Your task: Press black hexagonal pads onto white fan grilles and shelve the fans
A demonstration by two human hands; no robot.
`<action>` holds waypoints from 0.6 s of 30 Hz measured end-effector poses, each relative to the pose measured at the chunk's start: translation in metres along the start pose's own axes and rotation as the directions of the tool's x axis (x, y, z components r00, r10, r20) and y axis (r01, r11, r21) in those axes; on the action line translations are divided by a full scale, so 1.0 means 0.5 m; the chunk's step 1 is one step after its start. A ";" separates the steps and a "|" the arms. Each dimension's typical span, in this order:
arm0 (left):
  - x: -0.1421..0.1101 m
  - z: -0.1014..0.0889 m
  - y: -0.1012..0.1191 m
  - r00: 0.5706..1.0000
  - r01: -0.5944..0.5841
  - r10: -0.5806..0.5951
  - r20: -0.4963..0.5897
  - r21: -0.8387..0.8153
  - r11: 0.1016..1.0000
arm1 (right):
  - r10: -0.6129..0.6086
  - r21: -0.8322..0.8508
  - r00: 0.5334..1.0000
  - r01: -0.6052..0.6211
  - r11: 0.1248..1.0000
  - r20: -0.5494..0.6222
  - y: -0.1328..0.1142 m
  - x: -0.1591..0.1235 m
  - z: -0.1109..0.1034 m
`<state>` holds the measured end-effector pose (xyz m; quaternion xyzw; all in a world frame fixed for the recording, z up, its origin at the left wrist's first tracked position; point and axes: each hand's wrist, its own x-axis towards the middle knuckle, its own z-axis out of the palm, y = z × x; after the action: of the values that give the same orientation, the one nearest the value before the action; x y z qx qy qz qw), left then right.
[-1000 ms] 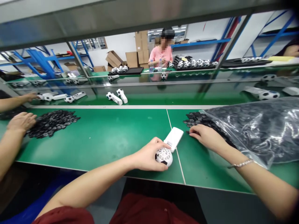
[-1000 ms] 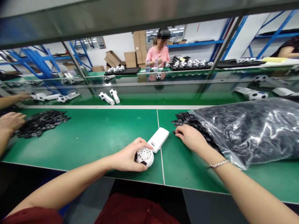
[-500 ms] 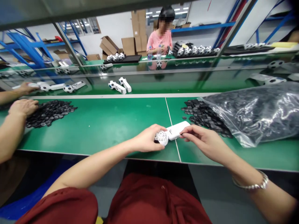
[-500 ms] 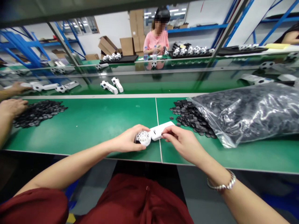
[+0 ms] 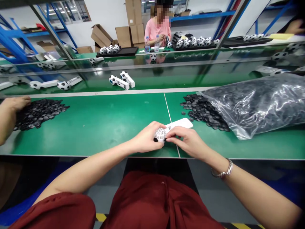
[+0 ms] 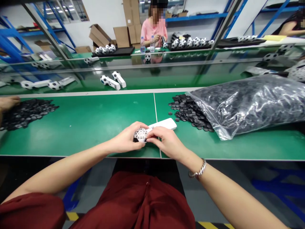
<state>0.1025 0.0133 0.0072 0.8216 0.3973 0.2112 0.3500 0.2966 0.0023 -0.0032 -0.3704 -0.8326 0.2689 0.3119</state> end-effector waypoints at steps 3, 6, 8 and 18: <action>0.000 0.009 0.003 0.997 0.018 -0.020 -0.079 -0.027 0.999 | -0.013 0.007 1.000 0.013 1.000 0.004 0.005 0.004 0.004; -0.002 0.016 0.005 0.993 0.029 -0.034 -0.109 -0.047 0.998 | -0.004 0.001 1.000 0.004 1.000 0.007 0.009 0.004 0.008; -0.002 0.020 0.004 0.993 0.029 -0.034 -0.111 -0.044 0.999 | 0.020 -0.020 0.999 -0.020 1.000 0.025 0.012 0.005 0.008; 0.005 0.019 -0.017 0.994 -0.051 0.054 -0.099 0.033 0.998 | -0.049 -0.163 0.999 0.049 0.985 0.005 0.041 -0.013 0.018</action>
<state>0.1057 0.0152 -0.0052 0.8255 0.3954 0.2551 0.3117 0.3027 0.0070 -0.0250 -0.3738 -0.8610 0.1922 0.2865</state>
